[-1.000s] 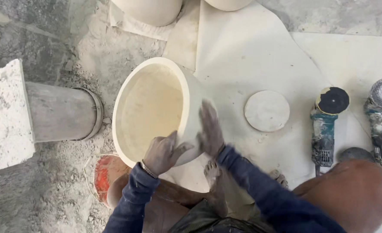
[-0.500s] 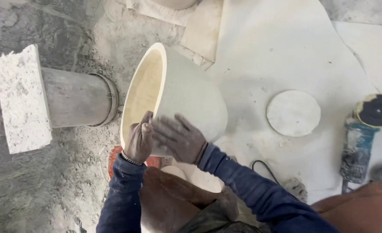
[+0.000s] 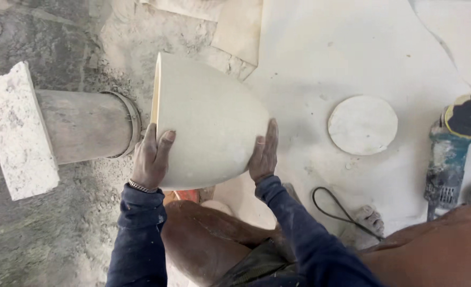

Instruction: The person sands the interior and exterior of a large ceramic pot using a handheld power sander, then wipes the dust off the exterior with their hands.

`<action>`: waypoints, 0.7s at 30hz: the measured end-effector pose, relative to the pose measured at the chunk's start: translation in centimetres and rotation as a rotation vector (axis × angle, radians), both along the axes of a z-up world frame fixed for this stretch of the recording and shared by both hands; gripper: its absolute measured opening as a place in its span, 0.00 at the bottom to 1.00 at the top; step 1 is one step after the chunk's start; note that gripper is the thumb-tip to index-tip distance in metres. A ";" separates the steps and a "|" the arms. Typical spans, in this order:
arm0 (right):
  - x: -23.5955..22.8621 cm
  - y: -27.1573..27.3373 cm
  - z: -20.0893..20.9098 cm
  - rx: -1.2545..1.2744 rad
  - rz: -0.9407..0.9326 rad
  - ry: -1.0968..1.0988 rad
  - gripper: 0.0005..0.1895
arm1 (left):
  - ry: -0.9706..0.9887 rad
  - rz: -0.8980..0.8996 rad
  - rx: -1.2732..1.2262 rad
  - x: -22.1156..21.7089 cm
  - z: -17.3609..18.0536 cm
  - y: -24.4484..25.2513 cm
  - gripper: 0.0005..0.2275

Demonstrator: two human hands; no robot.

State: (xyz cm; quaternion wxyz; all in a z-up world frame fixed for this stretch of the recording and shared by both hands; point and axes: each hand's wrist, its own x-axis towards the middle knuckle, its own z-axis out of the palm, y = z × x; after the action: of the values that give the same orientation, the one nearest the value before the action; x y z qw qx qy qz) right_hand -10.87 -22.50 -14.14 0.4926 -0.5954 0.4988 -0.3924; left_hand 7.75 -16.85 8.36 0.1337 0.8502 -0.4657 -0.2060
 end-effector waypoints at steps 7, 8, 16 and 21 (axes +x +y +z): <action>5.9 0.5 14.9 -0.634 0.172 0.103 0.38 | -0.008 0.094 0.018 1.6 -1.3 2.0 0.25; 7.4 -1.9 14.4 -0.622 0.179 0.098 0.38 | -0.011 0.101 0.030 1.3 -1.2 2.2 0.25; 0.3 3.1 8.2 -0.751 0.416 0.104 0.33 | 0.015 0.232 -0.009 0.0 -1.1 -3.4 0.34; 2.6 -6.1 3.8 -0.283 0.281 0.019 0.31 | 0.025 0.365 0.060 0.3 -1.7 -3.2 0.35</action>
State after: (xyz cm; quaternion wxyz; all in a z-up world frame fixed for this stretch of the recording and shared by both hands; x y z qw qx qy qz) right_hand -8.32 -28.63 -10.38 0.4494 -0.7259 0.3554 -0.3805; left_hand 8.01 -20.08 6.65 0.1491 0.9215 -0.2958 -0.2027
